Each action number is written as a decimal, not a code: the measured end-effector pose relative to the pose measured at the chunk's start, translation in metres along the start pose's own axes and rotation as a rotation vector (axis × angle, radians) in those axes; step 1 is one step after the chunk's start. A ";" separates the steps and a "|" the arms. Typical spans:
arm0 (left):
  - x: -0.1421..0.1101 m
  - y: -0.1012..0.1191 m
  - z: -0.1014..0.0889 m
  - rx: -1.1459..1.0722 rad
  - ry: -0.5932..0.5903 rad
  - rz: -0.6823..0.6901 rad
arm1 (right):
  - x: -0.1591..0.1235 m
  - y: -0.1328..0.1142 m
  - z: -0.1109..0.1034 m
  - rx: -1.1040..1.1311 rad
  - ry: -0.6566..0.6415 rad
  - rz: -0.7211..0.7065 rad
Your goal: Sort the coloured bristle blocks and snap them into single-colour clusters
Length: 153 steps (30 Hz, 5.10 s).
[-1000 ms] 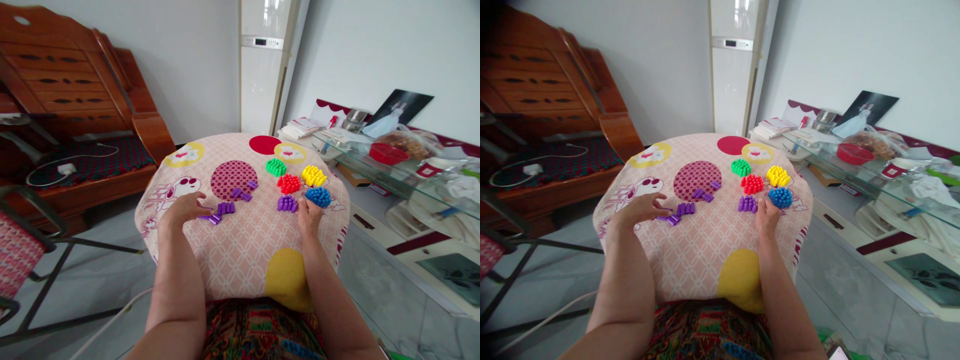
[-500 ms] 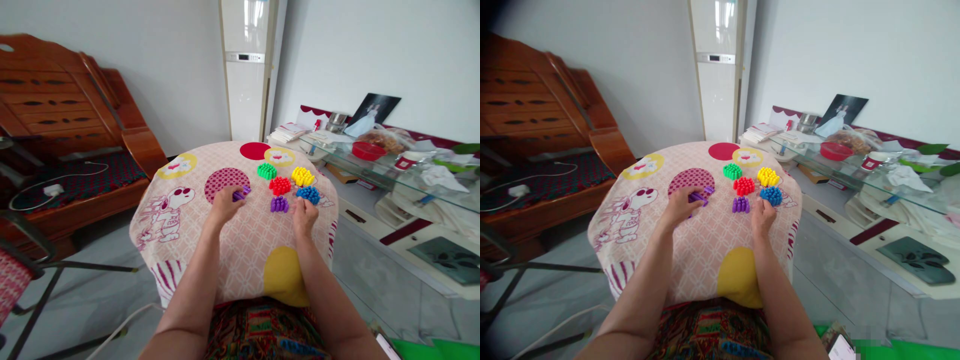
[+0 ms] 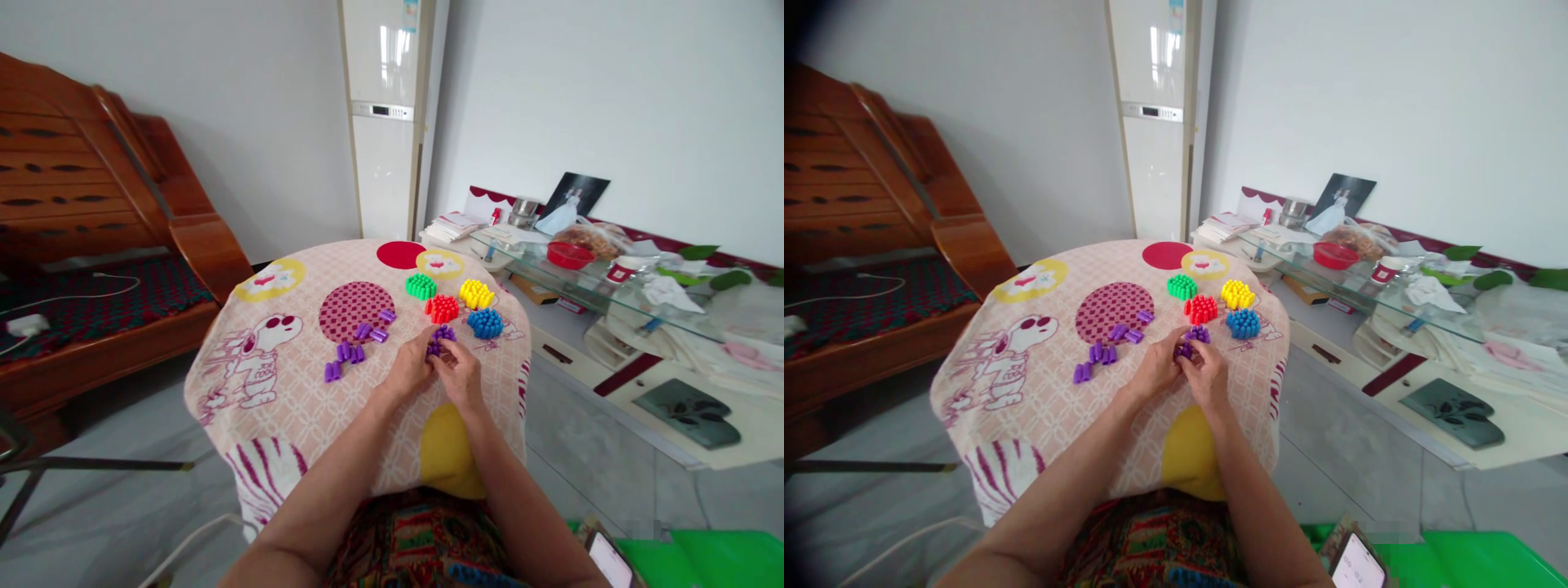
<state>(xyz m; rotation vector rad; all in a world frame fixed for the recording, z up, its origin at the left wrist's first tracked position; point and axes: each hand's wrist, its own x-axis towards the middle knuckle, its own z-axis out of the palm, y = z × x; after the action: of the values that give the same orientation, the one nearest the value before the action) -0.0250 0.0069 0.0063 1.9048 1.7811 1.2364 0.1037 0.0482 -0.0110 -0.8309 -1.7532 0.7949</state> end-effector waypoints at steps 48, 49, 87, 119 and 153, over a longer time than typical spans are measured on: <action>-0.001 -0.020 0.019 -0.393 -0.065 -0.177 | 0.004 0.001 -0.030 -0.543 -0.210 0.134; -0.001 -0.020 0.019 -0.404 -0.073 -0.177 | 0.003 0.001 -0.028 -0.602 -0.205 0.121; -0.002 -0.013 -0.007 -0.248 -0.123 -0.083 | 0.012 0.016 -0.037 -0.277 -0.215 0.006; 0.004 -0.020 -0.014 -0.148 0.187 -0.209 | 0.018 0.040 -0.036 -0.271 -0.018 0.062; -0.019 -0.066 -0.123 0.410 0.045 -0.623 | 0.019 0.052 -0.036 -0.220 0.000 0.136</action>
<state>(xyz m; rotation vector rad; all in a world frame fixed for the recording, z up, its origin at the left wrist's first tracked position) -0.1563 -0.0396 0.0282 1.2959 2.5282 0.7333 0.1413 0.0973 -0.0335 -1.1066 -1.8210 0.6978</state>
